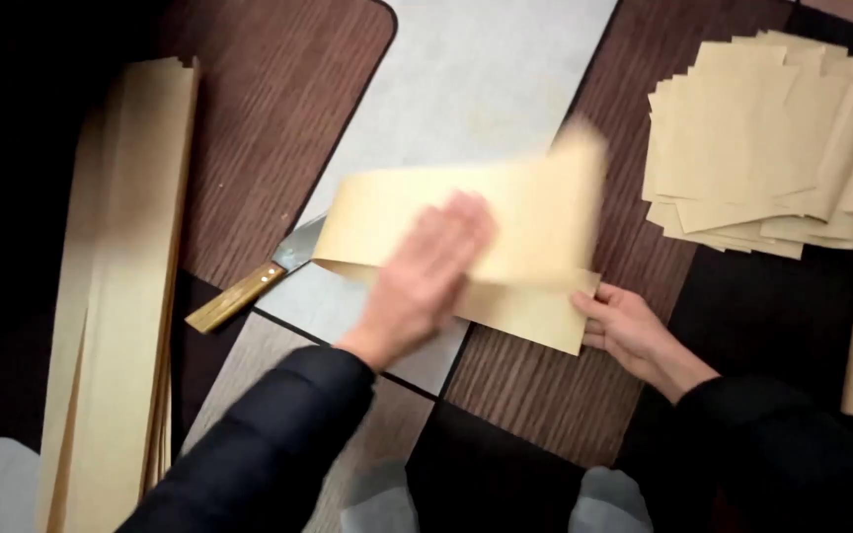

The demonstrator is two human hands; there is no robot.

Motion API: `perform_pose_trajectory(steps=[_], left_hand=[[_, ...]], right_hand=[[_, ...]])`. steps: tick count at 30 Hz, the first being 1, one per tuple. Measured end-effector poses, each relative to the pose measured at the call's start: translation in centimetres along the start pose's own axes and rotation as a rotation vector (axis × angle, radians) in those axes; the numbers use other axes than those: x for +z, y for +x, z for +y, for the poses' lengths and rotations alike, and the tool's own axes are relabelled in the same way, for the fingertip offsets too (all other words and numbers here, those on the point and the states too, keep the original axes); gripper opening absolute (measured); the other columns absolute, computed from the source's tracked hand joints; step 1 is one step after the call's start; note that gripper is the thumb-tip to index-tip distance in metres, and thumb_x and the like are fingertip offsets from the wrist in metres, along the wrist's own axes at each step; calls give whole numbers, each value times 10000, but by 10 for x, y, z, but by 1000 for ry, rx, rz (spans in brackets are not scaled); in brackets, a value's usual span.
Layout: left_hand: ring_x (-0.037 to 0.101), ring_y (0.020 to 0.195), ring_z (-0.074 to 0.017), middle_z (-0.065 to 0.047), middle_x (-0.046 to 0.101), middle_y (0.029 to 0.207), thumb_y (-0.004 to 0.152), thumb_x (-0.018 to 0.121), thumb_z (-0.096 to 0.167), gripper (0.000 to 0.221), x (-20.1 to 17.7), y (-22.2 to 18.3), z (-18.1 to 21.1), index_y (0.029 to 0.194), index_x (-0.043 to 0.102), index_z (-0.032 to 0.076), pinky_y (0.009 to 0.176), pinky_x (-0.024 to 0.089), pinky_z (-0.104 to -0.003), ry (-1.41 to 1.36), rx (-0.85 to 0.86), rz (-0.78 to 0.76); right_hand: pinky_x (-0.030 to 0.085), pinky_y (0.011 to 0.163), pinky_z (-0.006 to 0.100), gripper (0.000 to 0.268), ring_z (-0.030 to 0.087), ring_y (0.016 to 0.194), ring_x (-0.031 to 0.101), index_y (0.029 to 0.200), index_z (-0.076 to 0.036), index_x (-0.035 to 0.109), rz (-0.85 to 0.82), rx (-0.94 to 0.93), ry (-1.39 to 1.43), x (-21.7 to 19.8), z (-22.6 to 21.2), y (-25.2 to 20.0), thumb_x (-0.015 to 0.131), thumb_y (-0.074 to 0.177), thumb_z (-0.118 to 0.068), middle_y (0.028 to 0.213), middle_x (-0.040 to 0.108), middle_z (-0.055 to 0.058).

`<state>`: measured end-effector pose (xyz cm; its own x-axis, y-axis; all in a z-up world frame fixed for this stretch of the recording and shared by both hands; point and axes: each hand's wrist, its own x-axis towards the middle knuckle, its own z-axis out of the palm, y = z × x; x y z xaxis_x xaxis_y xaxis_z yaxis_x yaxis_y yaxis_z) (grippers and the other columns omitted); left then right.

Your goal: Folding long strips of paper and cutting them into smaller rectangular sheets using a knife.

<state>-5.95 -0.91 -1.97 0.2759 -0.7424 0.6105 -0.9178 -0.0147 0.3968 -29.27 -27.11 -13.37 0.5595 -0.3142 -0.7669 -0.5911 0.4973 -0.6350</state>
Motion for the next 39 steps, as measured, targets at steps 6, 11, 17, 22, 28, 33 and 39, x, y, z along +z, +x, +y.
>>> perform_pose_trajectory(steps=[6, 11, 17, 22, 28, 33, 39], left_hand=[[367, 1728, -325, -121, 421, 1850, 1227, 336, 209, 569, 51, -49, 6, 1785, 423, 143, 1423, 260, -525, 146, 85, -326], [324, 1740, -307, -115, 398, 1860, 1207, 434, 368, 600, 74, -87, -11, 1770, 443, 159, 1423, 215, -537, 138, 48, -424], [393, 1708, -296, -103, 491, 1806, 1222, 463, 518, 588, 83, -81, -7, 1687, 572, 174, 1413, 234, -534, 86, 19, -387], [443, 1682, -301, -102, 541, 1771, 1221, 508, 467, 519, 98, -87, -7, 1635, 632, 180, 1398, 271, -551, 71, -2, -339], [487, 1652, -328, -113, 601, 1722, 1196, 583, 402, 456, 102, -84, -3, 1577, 689, 176, 1380, 299, -569, 30, -36, -301], [508, 1640, -325, -105, 619, 1708, 1185, 607, 404, 438, 104, -85, -3, 1548, 715, 183, 1374, 313, -568, 45, -17, -278], [528, 1625, -344, -123, 625, 1702, 1193, 605, 392, 419, 102, -81, -1, 1518, 734, 161, 1367, 332, -578, 46, -7, -252]], right_hand=[[665, 981, 567, 474, 357, 1146, 806, 1580, 5, 618, 42, 7, -18, -35, 41, 31, 674, 1156, -201, 1352, 790, 222], [659, 970, 587, 562, 373, 1178, 796, 1595, 0, 603, 24, 36, 22, -17, 14, 0, 610, 1178, -378, 1380, 779, 258], [665, 928, 588, 636, 397, 1126, 812, 1499, -3, 651, -4, 55, 102, -9, -4, -12, 439, 1221, -535, 1294, 802, 246], [642, 986, 640, 646, 443, 1197, 792, 1517, 11, 659, -77, 39, 93, -17, -1, -10, 402, 1203, -492, 1344, 797, 268], [623, 1017, 638, 766, 476, 1253, 767, 1577, -24, 621, -150, 69, 135, -31, 10, 2, 281, 1172, -578, 1404, 767, 275], [622, 993, 648, 781, 480, 1233, 768, 1571, -32, 614, -142, 68, 164, -33, 14, 6, 277, 1160, -604, 1368, 771, 283], [596, 1030, 677, 812, 511, 1280, 739, 1612, -23, 587, -167, 83, 151, -37, 15, 9, 268, 1142, -604, 1428, 747, 295]])
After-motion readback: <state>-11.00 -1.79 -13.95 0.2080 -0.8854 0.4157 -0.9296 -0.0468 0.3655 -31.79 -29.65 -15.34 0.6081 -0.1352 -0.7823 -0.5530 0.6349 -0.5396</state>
